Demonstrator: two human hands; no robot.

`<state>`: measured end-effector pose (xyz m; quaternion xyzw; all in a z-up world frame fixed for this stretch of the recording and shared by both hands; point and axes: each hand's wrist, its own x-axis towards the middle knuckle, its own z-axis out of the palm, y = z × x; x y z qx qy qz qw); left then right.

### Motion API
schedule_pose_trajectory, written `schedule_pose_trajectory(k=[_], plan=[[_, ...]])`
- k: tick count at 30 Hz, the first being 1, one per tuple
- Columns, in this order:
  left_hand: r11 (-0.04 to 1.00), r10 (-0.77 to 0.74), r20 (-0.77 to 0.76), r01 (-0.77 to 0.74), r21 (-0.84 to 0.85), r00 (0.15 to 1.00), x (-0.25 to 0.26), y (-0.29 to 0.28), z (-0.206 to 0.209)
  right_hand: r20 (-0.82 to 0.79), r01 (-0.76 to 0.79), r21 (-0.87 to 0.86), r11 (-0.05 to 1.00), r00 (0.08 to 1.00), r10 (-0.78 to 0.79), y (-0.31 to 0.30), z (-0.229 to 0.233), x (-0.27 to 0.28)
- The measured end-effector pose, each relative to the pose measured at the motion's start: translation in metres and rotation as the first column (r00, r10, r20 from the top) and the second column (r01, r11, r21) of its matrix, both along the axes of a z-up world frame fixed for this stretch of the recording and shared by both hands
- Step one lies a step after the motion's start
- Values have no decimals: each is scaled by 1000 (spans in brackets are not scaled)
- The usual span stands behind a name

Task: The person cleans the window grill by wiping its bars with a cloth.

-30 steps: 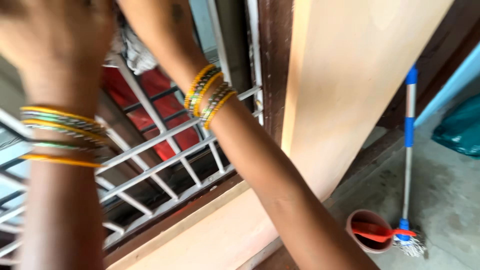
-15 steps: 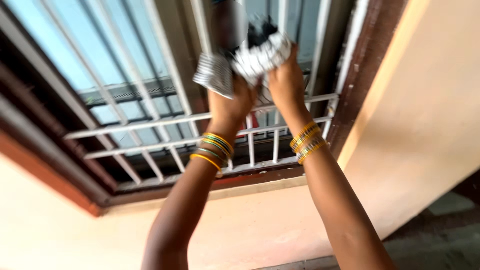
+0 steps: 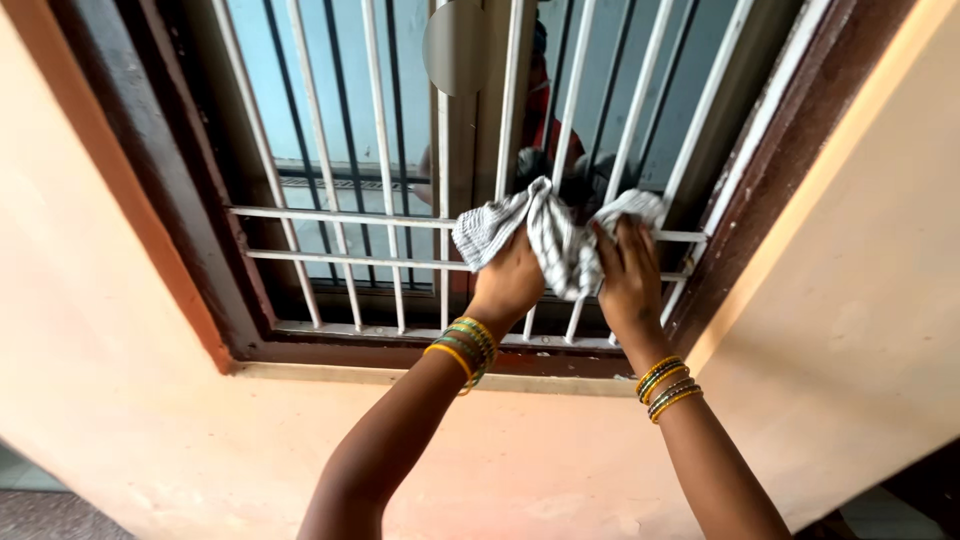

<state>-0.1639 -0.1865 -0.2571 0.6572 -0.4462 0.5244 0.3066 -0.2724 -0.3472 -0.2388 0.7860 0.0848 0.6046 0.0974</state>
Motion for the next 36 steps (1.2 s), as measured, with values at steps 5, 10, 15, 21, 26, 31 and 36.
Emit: schedule_pose_trajectory(k=[5, 10, 15, 21, 26, 31, 36], plan=[[915, 175, 215, -239, 324, 961, -6, 5, -60, -185, -46, 18, 999, 982, 48, -12, -41, -24], [836, 191, -73, -123, 534, 979, -39, -26, -41, -220, -40, 243, 969, 971, 95, -7, -49, -52], [975, -67, 101, 43, 220, 993, -55, -75, -18, -88, 249, 238, 939, 968, -234, -30, -19, -66], [967, -145, -340, 205, 148, 929, -41, -145, -29, -76, -20, 367, 930, 996, 51, -57, -18, -43], [968, -175, -494, 241, 72, 852, -43, -146, -39, -188, 218, 124, 968, 963, -193, -60, -19, -36], [962, -221, -155, 241, 127, 963, -44, -124, -38, -167, 285, 79, 955, 949, -269, -44, -22, -40], [941, -323, -175, 336, 46, 930, -54, -85, -24, -169, 345, 24, 938, 926, -337, -36, -21, -41]])
